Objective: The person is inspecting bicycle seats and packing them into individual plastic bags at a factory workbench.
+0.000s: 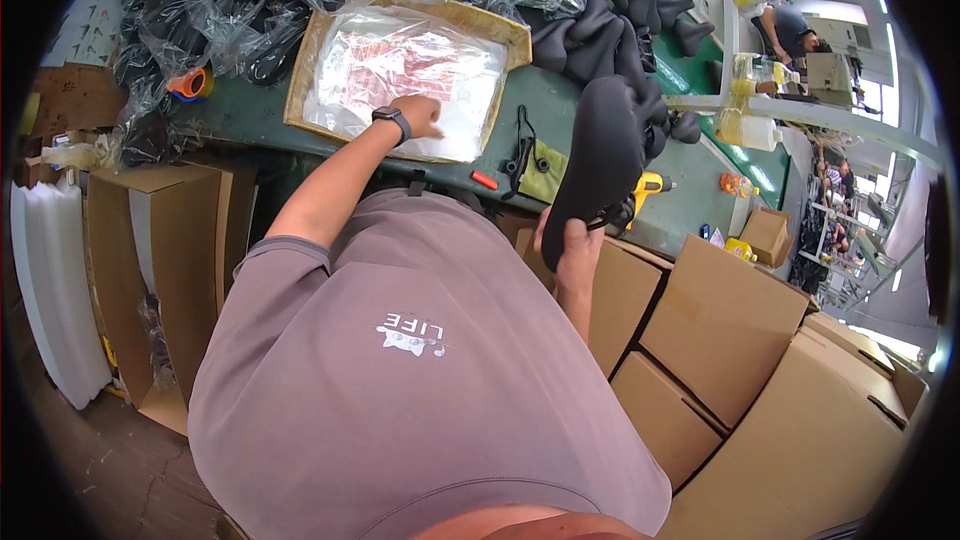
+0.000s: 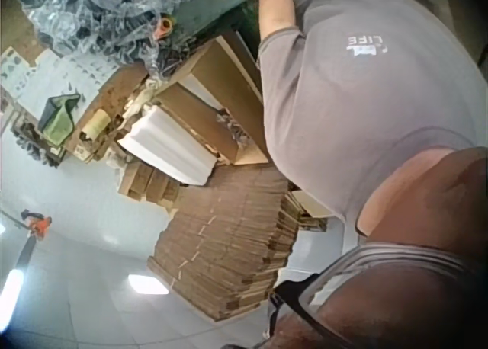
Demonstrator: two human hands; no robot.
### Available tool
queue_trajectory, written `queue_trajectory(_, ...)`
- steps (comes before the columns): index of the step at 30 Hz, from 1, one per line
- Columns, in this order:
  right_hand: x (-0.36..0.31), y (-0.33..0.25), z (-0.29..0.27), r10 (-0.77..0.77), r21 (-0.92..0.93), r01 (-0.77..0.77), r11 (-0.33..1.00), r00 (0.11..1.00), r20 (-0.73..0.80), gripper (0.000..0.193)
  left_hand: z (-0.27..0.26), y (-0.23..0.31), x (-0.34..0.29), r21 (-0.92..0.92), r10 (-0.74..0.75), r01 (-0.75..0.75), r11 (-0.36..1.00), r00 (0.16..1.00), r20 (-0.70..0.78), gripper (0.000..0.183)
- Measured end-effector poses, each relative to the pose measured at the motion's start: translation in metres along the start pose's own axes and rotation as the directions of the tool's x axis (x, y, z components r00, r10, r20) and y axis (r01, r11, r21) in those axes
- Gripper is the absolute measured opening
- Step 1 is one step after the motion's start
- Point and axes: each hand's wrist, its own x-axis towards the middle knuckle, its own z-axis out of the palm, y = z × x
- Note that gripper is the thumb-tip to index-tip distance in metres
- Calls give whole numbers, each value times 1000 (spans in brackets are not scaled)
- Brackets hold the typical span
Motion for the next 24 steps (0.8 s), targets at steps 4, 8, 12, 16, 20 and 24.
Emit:
queue_trajectory(4,6,9,6,-99,-475,-168,864,868,-487,22,38,-33,1,-160,-217,217,963,976,17,28)
queue_trajectory(8,4,44,-29,391,-37,-415,909,880,-271,48,43,-20,5,-319,-210,154,935,966,-150,29)
queue_trajectory(12,24,79,-18,297,-77,-338,938,898,-324,59,43,-8,-10,-395,-71,-64,916,946,-317,32)
queue_trajectory(16,44,90,-20,395,101,-384,918,861,-321,60,31,-9,-37,-14,-74,75,997,996,57,30)
queue_trajectory(20,53,89,-23,397,71,-394,916,869,-297,56,30,-17,-45,-198,-165,170,965,985,43,30)
queue_trajectory(24,54,90,-22,364,-24,-383,923,895,-258,53,31,0,-52,-269,-208,152,951,959,-194,33)
